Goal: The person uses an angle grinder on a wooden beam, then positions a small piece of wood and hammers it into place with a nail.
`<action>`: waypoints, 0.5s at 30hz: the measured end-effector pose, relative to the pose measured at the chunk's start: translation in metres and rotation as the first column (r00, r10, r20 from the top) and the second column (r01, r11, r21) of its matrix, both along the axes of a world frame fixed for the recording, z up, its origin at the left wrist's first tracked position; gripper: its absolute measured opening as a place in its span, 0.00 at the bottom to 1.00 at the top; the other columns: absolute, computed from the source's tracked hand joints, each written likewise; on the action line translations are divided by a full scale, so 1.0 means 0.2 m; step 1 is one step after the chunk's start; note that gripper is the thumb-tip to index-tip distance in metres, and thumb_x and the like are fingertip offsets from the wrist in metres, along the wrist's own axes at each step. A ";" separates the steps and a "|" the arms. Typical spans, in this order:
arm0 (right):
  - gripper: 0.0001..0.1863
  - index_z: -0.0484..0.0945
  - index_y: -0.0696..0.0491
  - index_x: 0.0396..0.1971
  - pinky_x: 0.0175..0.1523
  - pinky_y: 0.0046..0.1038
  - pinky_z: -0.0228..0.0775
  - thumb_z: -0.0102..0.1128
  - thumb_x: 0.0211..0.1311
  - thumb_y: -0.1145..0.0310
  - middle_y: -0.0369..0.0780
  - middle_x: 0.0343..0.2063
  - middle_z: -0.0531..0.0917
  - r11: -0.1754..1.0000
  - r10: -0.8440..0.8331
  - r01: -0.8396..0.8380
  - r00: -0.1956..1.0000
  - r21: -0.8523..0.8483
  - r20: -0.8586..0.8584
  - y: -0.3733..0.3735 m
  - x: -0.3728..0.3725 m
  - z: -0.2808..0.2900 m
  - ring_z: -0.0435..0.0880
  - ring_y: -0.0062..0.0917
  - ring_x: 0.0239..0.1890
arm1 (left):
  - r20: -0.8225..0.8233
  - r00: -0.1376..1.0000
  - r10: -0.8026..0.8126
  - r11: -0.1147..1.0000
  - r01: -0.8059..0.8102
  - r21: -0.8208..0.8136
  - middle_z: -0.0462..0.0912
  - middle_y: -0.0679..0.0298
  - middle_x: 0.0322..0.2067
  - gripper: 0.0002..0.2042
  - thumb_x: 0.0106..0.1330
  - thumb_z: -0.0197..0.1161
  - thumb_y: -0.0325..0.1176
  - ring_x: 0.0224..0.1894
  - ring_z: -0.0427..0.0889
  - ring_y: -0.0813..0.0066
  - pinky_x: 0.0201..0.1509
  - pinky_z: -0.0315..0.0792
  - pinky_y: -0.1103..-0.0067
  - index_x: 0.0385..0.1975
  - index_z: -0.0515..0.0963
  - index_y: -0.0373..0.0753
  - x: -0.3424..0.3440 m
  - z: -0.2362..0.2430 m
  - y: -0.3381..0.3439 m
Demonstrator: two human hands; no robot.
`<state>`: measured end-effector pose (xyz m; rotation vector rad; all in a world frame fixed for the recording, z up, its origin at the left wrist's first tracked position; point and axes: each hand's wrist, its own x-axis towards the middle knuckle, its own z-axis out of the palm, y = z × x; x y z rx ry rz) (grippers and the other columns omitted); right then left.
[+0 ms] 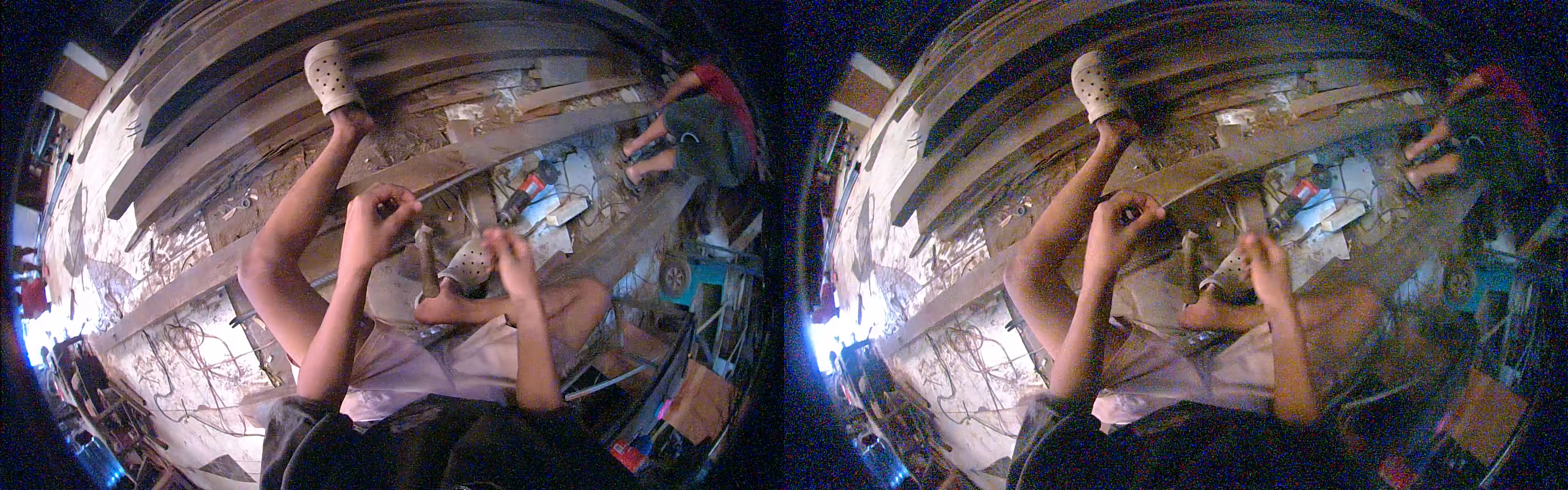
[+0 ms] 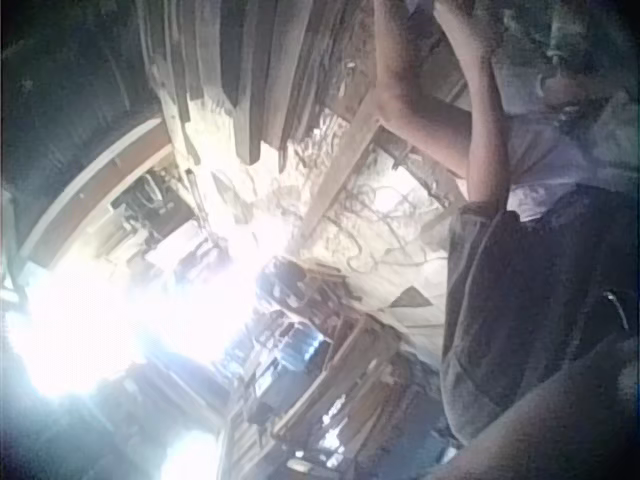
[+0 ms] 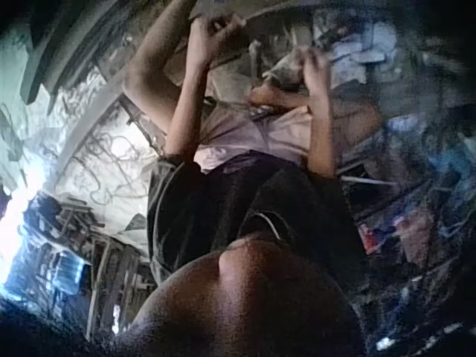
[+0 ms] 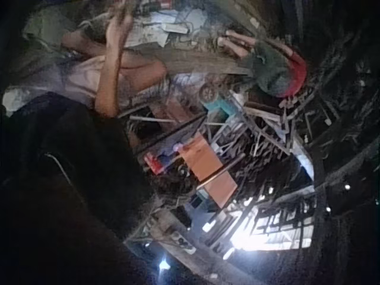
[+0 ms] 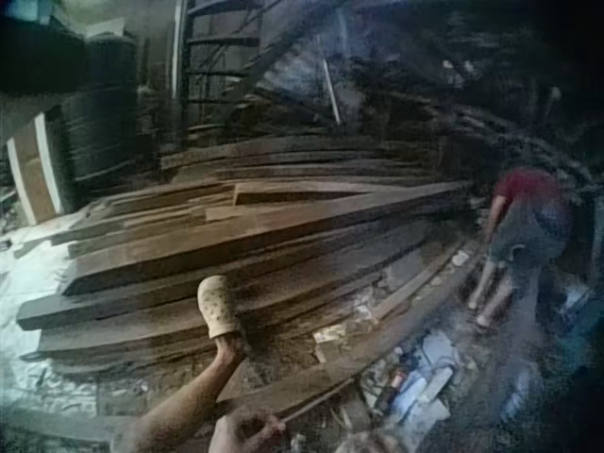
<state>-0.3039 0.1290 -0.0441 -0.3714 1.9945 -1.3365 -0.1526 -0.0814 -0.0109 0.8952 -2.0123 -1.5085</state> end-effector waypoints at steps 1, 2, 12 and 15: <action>0.18 0.76 0.55 0.35 0.27 0.20 0.69 0.50 0.64 0.54 0.36 0.24 0.77 0.990 0.122 -0.123 0.992 0.067 0.017 0.03 0.06 -0.10 0.74 0.16 0.25 | 0.053 0.998 0.026 1.000 -0.026 -0.009 0.80 0.55 0.28 0.07 0.50 0.66 0.29 0.28 0.79 0.64 0.36 0.71 0.75 0.27 0.79 0.33 0.00 -0.13 -0.05; 0.18 0.76 0.55 0.35 0.30 0.22 0.70 0.50 0.64 0.53 0.37 0.24 0.77 0.961 0.236 -0.239 0.971 0.137 0.036 0.06 0.11 -0.18 0.75 0.19 0.26 | 0.099 0.994 0.047 0.999 -0.046 -0.013 0.80 0.55 0.28 0.07 0.49 0.66 0.28 0.28 0.79 0.64 0.36 0.71 0.75 0.27 0.79 0.33 0.00 -0.26 -0.09; 0.28 0.71 0.56 0.45 0.47 0.33 0.69 0.53 0.58 0.45 0.44 0.34 0.80 0.898 0.128 -0.162 0.986 0.410 0.110 0.07 0.32 -0.84 0.78 0.34 0.40 | 0.082 0.985 0.152 0.943 -0.119 -0.311 0.78 0.53 0.31 0.06 0.46 0.64 0.24 0.35 0.77 0.56 0.42 0.71 0.71 0.25 0.78 0.34 -0.04 -1.07 -0.30; 0.23 0.73 0.54 0.40 0.40 0.32 0.73 0.56 0.56 0.48 0.42 0.30 0.79 0.957 -0.205 -0.090 0.464 0.277 0.862 -0.07 0.29 -0.77 0.79 0.33 0.32 | 0.146 0.983 0.110 0.971 -0.074 -0.229 0.76 0.53 0.31 0.07 0.44 0.65 0.23 0.38 0.77 0.54 0.44 0.71 0.71 0.25 0.77 0.34 -0.03 -1.04 -0.30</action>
